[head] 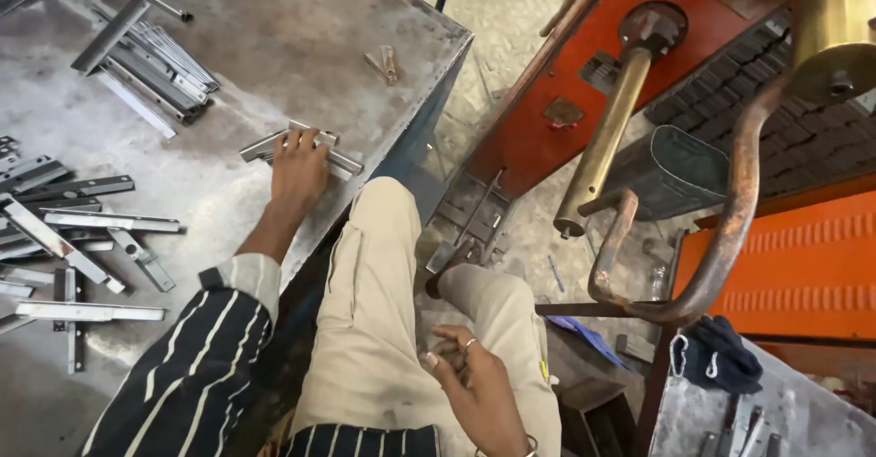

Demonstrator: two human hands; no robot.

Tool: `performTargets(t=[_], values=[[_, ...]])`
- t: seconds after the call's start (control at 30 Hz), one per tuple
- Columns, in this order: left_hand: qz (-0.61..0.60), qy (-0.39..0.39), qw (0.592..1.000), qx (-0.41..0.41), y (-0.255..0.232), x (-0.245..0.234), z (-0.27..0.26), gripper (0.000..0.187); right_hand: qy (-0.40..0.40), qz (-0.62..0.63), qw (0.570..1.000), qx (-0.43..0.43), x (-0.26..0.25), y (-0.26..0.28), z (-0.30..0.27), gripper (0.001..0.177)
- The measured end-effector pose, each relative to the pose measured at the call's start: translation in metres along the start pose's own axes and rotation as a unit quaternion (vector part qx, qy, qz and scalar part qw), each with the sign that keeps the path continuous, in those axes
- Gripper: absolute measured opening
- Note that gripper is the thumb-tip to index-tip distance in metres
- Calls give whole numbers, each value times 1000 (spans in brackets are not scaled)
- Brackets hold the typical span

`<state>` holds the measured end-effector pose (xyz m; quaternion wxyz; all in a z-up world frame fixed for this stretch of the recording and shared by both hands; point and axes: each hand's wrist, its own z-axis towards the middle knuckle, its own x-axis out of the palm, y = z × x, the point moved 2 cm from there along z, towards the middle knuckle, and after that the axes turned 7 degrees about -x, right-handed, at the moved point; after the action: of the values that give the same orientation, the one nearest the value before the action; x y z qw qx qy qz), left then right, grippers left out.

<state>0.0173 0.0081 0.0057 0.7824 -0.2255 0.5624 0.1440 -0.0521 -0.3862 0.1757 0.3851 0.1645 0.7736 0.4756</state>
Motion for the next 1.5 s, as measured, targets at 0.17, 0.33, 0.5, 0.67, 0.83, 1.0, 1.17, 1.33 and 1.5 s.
performTargets(t=[0.17,0.33,0.5,0.67,0.83,1.0,1.17,1.33,1.5], values=[[32,20,999,-12,16,12,-32,41,0,24,1000,7,1,-3,3,34],[7,-8,1000,12,6,-14,-31,73,16,15,1000,20,4,0,0,35],[47,16,998,28,2,-14,-17,61,13,40,998,-52,8,-9,1,34],[-6,4,1000,-24,13,-7,-64,35,20,-12,999,40,0,13,2,35],[-157,-20,976,-147,16,-28,-133,22,29,51,998,-4,5,-1,3,34],[-491,-103,780,-374,17,-31,-158,13,20,47,997,-52,10,-1,3,31],[-692,-23,632,-348,-80,-109,-153,14,-20,114,993,-22,7,1,1,29],[-735,136,623,-231,-191,-131,-174,23,-165,238,956,-52,-17,-15,0,27],[-697,307,638,-114,-272,-172,-193,33,-299,200,928,-101,-57,-42,-22,18]])
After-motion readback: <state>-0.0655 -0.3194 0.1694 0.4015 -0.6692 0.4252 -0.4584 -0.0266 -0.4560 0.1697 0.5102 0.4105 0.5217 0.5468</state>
